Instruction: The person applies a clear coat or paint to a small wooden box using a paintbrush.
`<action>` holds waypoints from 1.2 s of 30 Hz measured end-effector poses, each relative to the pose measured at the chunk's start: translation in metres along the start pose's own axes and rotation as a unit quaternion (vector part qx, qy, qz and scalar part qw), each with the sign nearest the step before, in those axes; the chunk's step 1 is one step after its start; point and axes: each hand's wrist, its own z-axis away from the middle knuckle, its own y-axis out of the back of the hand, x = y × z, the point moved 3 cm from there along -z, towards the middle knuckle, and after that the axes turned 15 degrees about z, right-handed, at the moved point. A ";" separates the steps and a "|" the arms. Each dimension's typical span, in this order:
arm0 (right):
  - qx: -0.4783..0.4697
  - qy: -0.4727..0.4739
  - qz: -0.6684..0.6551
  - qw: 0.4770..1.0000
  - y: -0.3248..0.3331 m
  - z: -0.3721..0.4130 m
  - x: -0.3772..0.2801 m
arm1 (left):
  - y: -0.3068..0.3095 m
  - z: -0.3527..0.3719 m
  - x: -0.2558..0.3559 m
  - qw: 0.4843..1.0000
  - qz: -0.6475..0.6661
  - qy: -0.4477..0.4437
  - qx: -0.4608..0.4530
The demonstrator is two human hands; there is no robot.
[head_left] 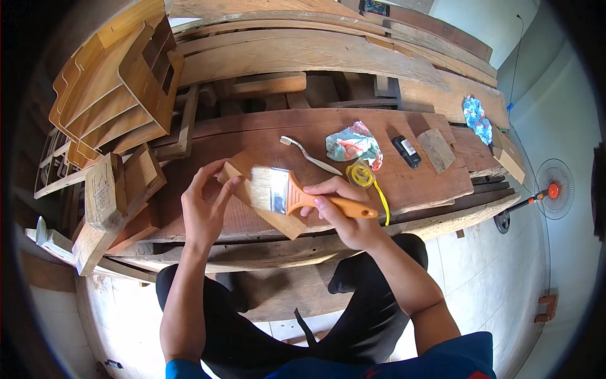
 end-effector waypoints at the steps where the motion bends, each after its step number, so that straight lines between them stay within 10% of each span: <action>1: 0.007 0.022 0.042 0.999 -0.003 0.001 -0.002 | 0.001 0.000 0.000 1.000 -0.019 -0.002 0.005; 18: -0.005 -0.061 -0.077 0.995 0.024 -0.004 0.002 | 0.001 0.001 0.033 0.944 -0.239 -0.171 -0.146; 24: -0.034 -0.075 -0.117 0.990 0.016 -0.001 -0.005 | -0.008 0.009 0.010 0.987 -0.033 -0.056 -0.149; 36: 0.027 -0.105 -0.177 0.978 0.024 -0.007 -0.004 | -0.020 0.013 0.021 0.984 -0.037 -0.106 -0.139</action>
